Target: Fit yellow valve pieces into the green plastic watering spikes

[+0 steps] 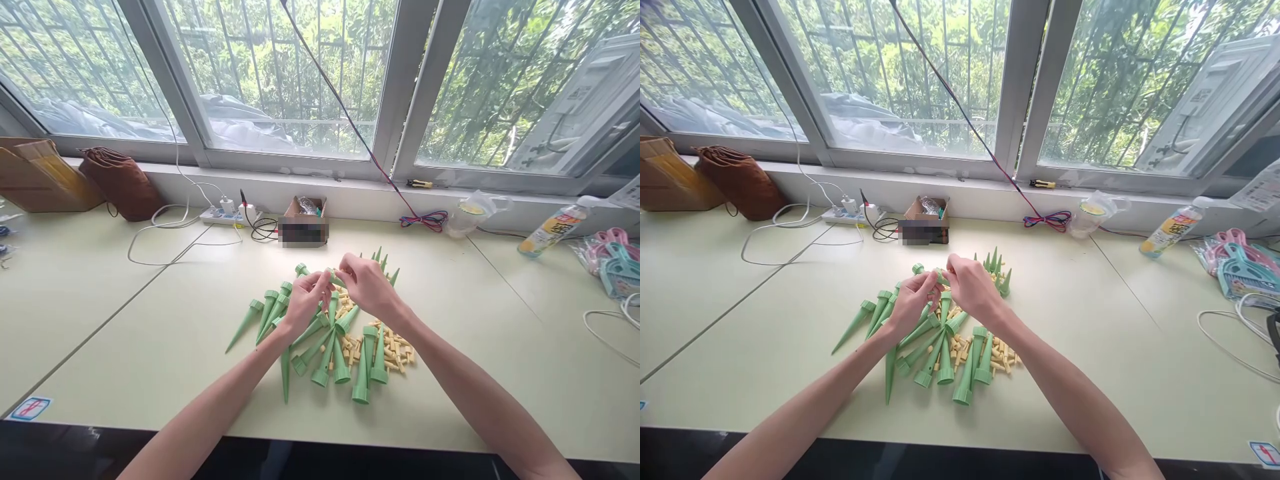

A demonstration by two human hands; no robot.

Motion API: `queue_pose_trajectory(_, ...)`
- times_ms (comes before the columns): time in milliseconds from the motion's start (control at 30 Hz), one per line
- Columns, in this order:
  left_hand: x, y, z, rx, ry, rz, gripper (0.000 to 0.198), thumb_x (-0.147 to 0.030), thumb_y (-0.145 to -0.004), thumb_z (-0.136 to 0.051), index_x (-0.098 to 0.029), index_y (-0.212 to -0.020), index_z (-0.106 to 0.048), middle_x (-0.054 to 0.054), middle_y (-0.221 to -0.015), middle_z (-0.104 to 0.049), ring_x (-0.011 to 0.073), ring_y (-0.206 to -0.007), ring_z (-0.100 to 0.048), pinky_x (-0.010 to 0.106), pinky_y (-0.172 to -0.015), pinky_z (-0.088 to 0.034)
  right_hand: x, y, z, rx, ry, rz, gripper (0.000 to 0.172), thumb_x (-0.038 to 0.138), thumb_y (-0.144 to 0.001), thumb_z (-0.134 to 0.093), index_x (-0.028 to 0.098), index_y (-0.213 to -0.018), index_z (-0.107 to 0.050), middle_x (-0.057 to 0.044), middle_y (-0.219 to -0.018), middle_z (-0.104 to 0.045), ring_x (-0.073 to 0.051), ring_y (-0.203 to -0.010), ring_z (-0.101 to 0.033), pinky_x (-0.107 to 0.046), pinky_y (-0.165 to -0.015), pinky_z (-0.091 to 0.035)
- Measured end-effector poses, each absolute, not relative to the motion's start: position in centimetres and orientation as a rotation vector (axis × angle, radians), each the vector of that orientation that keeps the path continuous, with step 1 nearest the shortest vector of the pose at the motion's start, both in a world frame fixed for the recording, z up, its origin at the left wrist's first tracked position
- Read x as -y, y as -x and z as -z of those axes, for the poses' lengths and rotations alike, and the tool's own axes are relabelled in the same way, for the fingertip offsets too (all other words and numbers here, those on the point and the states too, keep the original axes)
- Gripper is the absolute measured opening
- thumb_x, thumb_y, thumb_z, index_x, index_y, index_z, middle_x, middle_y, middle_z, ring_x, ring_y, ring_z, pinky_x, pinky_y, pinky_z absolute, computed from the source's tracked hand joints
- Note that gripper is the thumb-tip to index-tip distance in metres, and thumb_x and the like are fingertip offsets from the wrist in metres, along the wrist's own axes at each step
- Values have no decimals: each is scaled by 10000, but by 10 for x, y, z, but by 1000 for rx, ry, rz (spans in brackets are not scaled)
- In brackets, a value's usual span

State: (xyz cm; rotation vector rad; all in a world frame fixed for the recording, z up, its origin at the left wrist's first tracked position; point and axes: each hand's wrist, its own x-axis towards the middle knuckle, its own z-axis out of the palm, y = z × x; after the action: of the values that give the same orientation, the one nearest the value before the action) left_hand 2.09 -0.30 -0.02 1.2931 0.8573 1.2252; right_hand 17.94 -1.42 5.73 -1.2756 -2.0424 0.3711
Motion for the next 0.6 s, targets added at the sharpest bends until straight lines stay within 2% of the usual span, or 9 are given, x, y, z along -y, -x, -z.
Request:
queue_pose_trajectory(167,5,-22,-1,-882,-1296,-1240,374,-504,-860,-614,-161,-730,-686,12,-606,-586,80,-427,-448,215,-388,-359,14,-179,-57,2047,1278,-379,139,181,-922,-494,186,-784,-498,-5,-686,-554,-125,-579,-434,-244,-572,-326)
queue_pose_trajectory(433,8,-23,-5,-842,-1289,-1262,262,-465,-873,-616,-206,-899,-580,-17,-640,-602,72,-433,-427,185,-381,-329,15,-178,-57,2051,1280,-378,137,176,-917,-501,188,-781,-491,2,-680,-544,-121,-576,-426,-238,-571,-322)
queue_pose_trajectory(600,8,-24,-9,-854,-1306,-1273,291,-477,-853,-637,-193,-827,-579,-23,-608,-580,56,-409,-400,177,-376,-318,15,-178,-57,2055,1290,-371,143,181,-922,-495,190,-779,-492,0,-678,-544,-124,-576,-433,-238,-566,-322)
